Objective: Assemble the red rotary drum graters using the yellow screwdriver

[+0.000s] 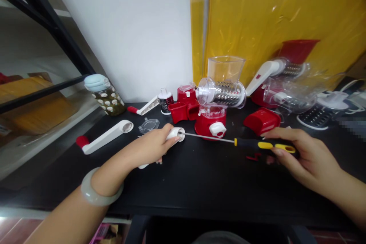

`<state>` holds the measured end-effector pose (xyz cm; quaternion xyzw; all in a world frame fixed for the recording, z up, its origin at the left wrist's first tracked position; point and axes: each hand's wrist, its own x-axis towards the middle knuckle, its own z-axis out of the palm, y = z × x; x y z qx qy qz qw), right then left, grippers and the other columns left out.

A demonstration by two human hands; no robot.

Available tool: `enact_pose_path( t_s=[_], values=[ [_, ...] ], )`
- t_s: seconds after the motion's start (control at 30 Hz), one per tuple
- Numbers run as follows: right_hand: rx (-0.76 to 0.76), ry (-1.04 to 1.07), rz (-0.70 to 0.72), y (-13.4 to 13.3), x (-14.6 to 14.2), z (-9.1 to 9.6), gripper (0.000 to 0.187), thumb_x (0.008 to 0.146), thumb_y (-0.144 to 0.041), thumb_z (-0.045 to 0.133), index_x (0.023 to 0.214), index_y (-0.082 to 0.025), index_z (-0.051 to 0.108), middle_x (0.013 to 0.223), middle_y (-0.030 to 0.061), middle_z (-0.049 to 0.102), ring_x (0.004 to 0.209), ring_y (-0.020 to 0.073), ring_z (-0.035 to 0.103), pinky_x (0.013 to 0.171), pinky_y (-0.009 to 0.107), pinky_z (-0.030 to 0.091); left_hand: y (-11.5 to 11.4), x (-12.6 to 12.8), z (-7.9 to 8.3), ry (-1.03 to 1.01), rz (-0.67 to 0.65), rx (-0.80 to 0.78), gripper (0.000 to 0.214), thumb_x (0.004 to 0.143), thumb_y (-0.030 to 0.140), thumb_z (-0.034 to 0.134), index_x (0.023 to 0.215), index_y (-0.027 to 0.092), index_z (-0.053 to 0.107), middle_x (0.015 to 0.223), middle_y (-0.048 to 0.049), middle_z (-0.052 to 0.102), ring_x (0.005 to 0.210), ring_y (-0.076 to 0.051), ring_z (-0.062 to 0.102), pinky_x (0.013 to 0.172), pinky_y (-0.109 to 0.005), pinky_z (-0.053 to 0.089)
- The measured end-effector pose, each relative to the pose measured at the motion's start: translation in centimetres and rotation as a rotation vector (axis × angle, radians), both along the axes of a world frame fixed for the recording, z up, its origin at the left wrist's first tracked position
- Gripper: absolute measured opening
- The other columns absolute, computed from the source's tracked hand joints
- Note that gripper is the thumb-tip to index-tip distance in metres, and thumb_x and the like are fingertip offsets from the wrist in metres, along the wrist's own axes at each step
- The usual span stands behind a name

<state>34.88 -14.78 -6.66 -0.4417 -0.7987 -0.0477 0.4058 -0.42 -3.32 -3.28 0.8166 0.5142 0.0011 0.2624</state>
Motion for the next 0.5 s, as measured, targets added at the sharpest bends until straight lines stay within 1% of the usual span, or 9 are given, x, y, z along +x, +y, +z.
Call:
enact_pose_path(
  t_s=[0.07,0.1,0.17,0.23,0.3,0.37,0.43,0.5],
  values=[
    [0.057,-0.162,-0.081,-0.17,0.1,0.02,0.019,0.096,-0.025,0.046,0.114,-0.027,0.054,0.076,-0.0014,0.066,0.051,0.0114,0.063,0.053,0.021,0.055,-0.02,-0.02,-0.04,0.002,-0.008,0.013,0.047,0.095,0.066,0.032,0.11,0.023,0.046,0.067,0.0023,0.063,0.049,-0.018,0.066,0.047,-0.026,0.04],
    [0.068,-0.19,-0.098,-0.27,0.11,0.04,0.02,0.097,-0.026,0.043,0.114,-0.026,0.054,0.076,-0.0009,0.066,0.052,0.0121,0.063,0.053,0.022,0.054,-0.01,-0.03,-0.05,0.004,-0.011,0.02,0.048,0.095,0.066,0.032,0.111,0.023,0.046,0.067,0.0023,0.063,0.049,-0.018,0.066,0.047,-0.026,0.039],
    [0.08,-0.141,-0.078,-0.41,0.03,0.09,0.023,0.095,-0.026,0.043,0.116,-0.025,0.052,0.084,0.0031,0.066,0.063,0.0153,0.066,0.056,0.024,0.055,0.02,-0.07,-0.08,0.006,-0.015,0.027,0.048,0.095,0.066,0.032,0.111,0.023,0.046,0.067,0.0023,0.063,0.049,-0.018,0.065,0.047,-0.026,0.038],
    [0.078,-0.031,0.006,-0.43,-0.15,0.18,0.031,0.089,-0.024,0.05,0.12,-0.024,0.047,0.097,0.0084,0.062,0.084,0.0211,0.066,0.065,0.03,0.057,0.07,-0.09,-0.07,0.006,-0.012,0.027,0.049,0.095,0.066,0.031,0.112,0.023,0.046,0.068,0.0023,0.063,0.048,-0.018,0.065,0.047,-0.026,0.038],
    [0.063,0.051,0.089,-0.31,-0.37,0.35,0.043,0.081,-0.017,0.059,0.121,-0.024,0.043,0.106,0.0118,0.055,0.102,0.026,0.06,0.077,0.036,0.057,0.09,-0.07,-0.02,0.005,-0.005,0.022,0.049,0.094,0.067,0.031,0.112,0.024,0.046,0.068,0.0023,0.063,0.048,-0.018,0.065,0.047,-0.026,0.038],
    [0.04,0.106,0.114,-0.1,-0.54,0.56,0.051,0.076,-0.009,0.063,0.119,-0.027,0.04,0.11,0.0117,0.052,0.111,0.0271,0.055,0.084,0.039,0.055,0.05,-0.02,0.05,0.004,0.001,0.019,0.049,0.094,0.067,0.031,0.111,0.024,0.046,0.068,0.0024,0.063,0.048,-0.018,0.066,0.047,-0.026,0.039],
    [0.026,0.16,0.128,0.11,-0.61,0.78,0.05,0.077,-0.006,0.062,0.115,-0.029,0.04,0.109,0.0099,0.054,0.106,0.0244,0.058,0.082,0.037,0.056,-0.01,0.05,0.11,0.002,0.0,0.014,0.049,0.094,0.067,0.032,0.111,0.024,0.047,0.067,0.0024,0.063,0.048,-0.018,0.066,0.047,-0.026,0.039],
    [0.021,0.177,0.158,0.26,-0.54,0.92,0.039,0.081,-0.007,0.06,0.11,-0.028,0.045,0.105,0.0083,0.058,0.095,0.0208,0.064,0.075,0.032,0.057,-0.05,0.12,0.14,0.002,-0.004,0.009,0.048,0.094,0.067,0.032,0.111,0.024,0.047,0.067,0.0024,0.063,0.048,-0.018,0.066,0.047,-0.026,0.04]
  ],
)
